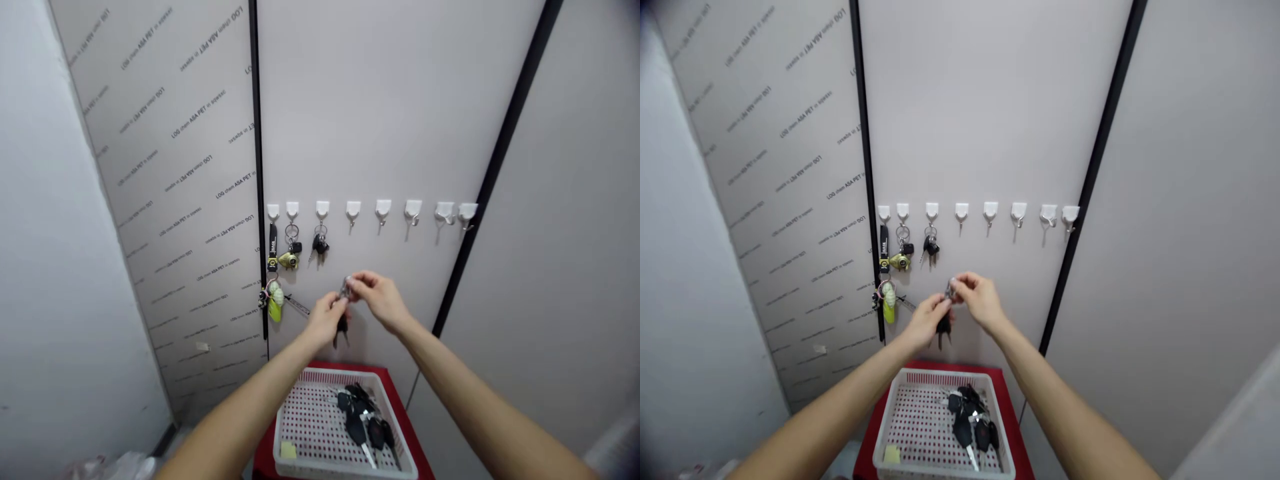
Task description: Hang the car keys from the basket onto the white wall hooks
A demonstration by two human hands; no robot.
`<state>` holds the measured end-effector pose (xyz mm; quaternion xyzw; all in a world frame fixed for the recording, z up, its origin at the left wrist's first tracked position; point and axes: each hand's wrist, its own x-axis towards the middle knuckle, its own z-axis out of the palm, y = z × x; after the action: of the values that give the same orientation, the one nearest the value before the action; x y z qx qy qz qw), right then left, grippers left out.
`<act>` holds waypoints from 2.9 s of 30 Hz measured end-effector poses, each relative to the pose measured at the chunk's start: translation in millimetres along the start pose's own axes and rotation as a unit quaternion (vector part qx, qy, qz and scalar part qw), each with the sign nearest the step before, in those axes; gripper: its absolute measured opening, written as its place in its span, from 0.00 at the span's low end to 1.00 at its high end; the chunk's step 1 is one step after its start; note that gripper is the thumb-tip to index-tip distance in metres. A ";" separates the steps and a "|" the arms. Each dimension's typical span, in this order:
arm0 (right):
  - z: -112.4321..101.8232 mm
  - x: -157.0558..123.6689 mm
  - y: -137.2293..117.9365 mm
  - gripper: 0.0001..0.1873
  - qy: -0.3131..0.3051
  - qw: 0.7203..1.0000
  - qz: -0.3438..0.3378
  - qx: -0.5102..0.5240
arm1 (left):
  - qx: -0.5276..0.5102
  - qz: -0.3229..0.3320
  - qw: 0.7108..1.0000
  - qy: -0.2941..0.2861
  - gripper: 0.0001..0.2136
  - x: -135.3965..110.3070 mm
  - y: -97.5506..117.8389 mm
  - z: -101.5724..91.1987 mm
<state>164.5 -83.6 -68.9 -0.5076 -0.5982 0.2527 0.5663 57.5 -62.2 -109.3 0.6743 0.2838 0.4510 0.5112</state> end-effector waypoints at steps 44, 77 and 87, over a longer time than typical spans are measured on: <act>21.9 -121.7 153.1 0.15 -0.230 0.865 -0.060 -0.441 | 0.474 -0.084 0.868 -0.118 0.12 -82.6 -145.1 11.2; -47.2 45.9 -38.1 0.03 0.200 0.978 -0.056 0.030 | 0.210 0.228 0.947 0.086 0.19 46.0 64.8 35.7; -51.7 75.0 -35.3 0.01 0.229 0.973 -0.002 0.005 | 0.357 0.168 0.914 0.093 0.18 70.1 84.2 40.3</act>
<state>213.2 -43.3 5.5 -0.5477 -0.4524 0.1313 0.6914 117.3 -47.1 -10.2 0.8046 0.3547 0.4598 0.1240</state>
